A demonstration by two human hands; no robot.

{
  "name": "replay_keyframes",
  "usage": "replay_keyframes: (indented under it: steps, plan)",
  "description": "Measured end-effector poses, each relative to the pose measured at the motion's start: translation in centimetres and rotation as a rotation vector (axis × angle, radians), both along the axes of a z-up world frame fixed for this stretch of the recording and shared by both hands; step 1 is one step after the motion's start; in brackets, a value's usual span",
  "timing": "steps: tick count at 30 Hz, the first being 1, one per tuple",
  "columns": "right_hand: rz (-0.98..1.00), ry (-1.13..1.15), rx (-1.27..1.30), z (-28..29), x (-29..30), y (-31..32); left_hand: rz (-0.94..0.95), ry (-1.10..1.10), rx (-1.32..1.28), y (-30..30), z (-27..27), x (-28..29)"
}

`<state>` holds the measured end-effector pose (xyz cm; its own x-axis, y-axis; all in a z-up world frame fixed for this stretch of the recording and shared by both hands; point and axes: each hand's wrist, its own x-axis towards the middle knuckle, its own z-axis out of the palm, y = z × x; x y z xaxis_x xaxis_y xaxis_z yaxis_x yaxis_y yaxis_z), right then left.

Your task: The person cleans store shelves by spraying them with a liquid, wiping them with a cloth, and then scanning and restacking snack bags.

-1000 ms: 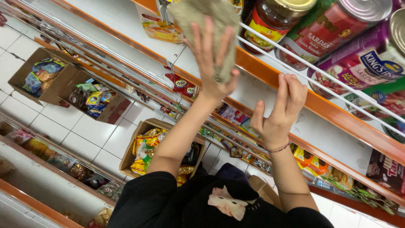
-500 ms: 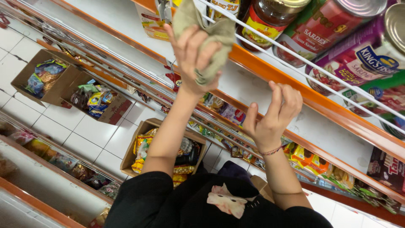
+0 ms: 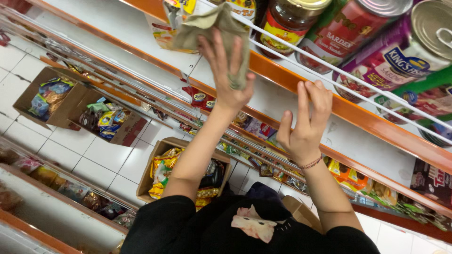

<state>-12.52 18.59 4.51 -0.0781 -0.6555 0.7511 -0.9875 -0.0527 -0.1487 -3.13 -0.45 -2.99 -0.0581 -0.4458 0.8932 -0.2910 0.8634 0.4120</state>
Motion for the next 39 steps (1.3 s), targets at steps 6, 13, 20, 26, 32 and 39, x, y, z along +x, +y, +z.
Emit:
replay_keyframes:
  steps: [6,13,20,26,32,39]
  plan:
    - [0.014,-0.007,-0.055,-1.3,-1.8,2.0,0.028,-0.172,-0.055,0.5,-1.2,-1.2]
    - [-0.078,-0.063,-0.238,-2.8,-5.1,7.6,-0.016,-0.047,0.031,6.6,-1.2,-7.3]
    - [-0.184,-0.057,-0.453,-5.5,-8.6,11.9,-0.379,-0.288,-0.445,14.9,-5.2,-14.6]
    - [-0.265,-0.098,-0.437,-6.4,-11.7,16.6,-0.519,0.310,0.203,7.8,-7.0,-10.8]
    - [-0.264,-0.158,-0.435,-6.8,-14.7,21.5,-0.220,-0.153,-0.243,15.6,-5.5,-15.0]
    - [-0.341,-0.167,-0.435,-6.3,-19.2,28.4,-0.380,-0.326,-0.366,29.2,-2.0,-24.0]
